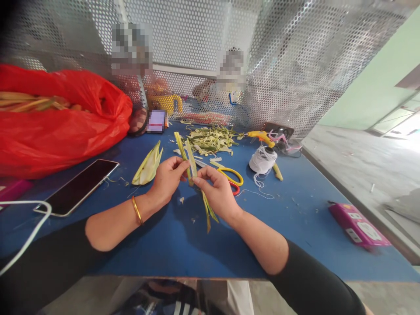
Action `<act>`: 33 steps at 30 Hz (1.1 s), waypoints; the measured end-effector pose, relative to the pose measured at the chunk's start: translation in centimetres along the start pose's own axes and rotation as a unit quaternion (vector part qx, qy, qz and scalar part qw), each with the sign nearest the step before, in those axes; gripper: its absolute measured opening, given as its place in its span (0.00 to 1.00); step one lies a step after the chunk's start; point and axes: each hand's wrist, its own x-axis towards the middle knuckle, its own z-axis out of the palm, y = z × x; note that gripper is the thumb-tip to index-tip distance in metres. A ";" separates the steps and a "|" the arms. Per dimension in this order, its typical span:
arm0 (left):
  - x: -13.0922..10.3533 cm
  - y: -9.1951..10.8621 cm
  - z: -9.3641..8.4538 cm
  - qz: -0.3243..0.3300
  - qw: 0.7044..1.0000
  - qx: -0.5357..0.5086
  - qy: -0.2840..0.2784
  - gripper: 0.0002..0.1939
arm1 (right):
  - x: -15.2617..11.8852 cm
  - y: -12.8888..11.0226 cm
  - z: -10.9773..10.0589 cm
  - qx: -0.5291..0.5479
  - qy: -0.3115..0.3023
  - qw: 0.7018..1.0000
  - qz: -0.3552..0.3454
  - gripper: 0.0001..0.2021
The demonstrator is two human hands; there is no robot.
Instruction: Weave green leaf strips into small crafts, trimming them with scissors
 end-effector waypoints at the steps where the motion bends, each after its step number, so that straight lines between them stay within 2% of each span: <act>1: 0.0 0.0 0.0 0.000 1.000 -0.001 -0.001 0.11 | 0.0 -0.1 0.0 0.001 0.000 1.000 0.000 0.12; 5: 0.0 0.0 0.0 0.003 1.000 0.001 -0.007 0.11 | 0.0 -0.6 -0.1 0.006 0.000 1.000 0.006 0.13; 10: 0.4 0.0 -0.2 -0.004 1.000 0.012 0.015 0.10 | -0.1 -0.9 -0.1 -0.009 0.006 1.000 -0.009 0.12; 20: -0.6 1.1 0.1 -0.071 0.993 -0.070 -0.060 0.09 | 0.2 -0.1 -0.4 -0.057 0.046 0.996 -0.041 0.12; 27: -0.8 1.6 0.2 -0.093 0.985 -0.126 -0.077 0.07 | 0.5 0.5 -0.6 -0.066 0.056 0.996 -0.005 0.10; 33: -1.0 1.5 0.1 -0.070 0.985 -0.119 -0.106 0.08 | 0.7 -0.4 -0.3 0.098 0.007 0.989 0.109 0.15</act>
